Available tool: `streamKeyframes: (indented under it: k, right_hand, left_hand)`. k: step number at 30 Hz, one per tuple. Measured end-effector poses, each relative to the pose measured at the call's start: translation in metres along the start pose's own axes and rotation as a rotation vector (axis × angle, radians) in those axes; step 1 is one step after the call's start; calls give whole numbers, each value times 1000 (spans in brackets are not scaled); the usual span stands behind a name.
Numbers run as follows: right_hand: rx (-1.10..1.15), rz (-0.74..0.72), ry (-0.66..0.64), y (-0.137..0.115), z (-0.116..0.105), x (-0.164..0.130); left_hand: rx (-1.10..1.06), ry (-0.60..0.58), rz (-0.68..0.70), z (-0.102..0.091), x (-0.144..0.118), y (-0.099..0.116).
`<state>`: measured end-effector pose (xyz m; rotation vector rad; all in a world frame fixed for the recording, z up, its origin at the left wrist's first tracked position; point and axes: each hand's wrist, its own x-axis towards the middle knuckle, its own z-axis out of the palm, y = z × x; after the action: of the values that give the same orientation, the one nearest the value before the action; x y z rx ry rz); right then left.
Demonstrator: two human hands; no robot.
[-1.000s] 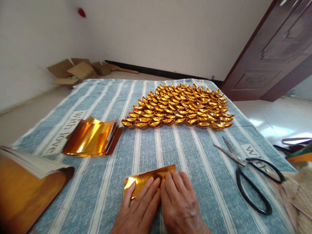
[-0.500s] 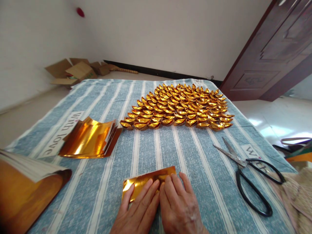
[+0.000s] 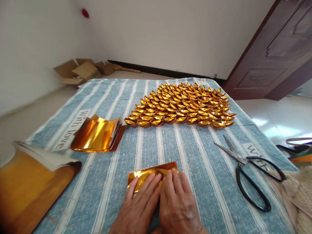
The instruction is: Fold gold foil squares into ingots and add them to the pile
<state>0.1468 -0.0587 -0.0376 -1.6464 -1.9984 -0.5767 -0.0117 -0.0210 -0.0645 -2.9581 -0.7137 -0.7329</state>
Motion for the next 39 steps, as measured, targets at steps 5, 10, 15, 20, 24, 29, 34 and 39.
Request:
streamKeyframes:
  k: [5,10,15,20,24,29,34,39]
  right_hand:
    - [-46,-154,-86,5,-10,-2]
    - [-47,-201,-136,13,-14,-5]
    - [-37,-235,-134,16,-10,-15]
    - [-16,-184,-211,12,-7,-23]
    - [6,-180,-256,12,-10,-22]
    - [45,-137,-306,14,-15,-17]
    - [79,-115,-282,15,-14,-18]
    - [151,-125,-257,22,-11,-20]
  left_hand:
    - [-137,-134,-96,-21,7,9]
    - [-247,-328,-159,-50,19,11]
    - [-280,-384,-157,-58,21,5]
    - [-275,-343,-114,-56,15,-3]
    - [-229,-311,-81,-54,12,-10]
    - [-140,-309,-38,-53,10,-16]
    - [-38,-248,-29,-55,2,-21]
    - [7,-195,-30,-60,-5,-26]
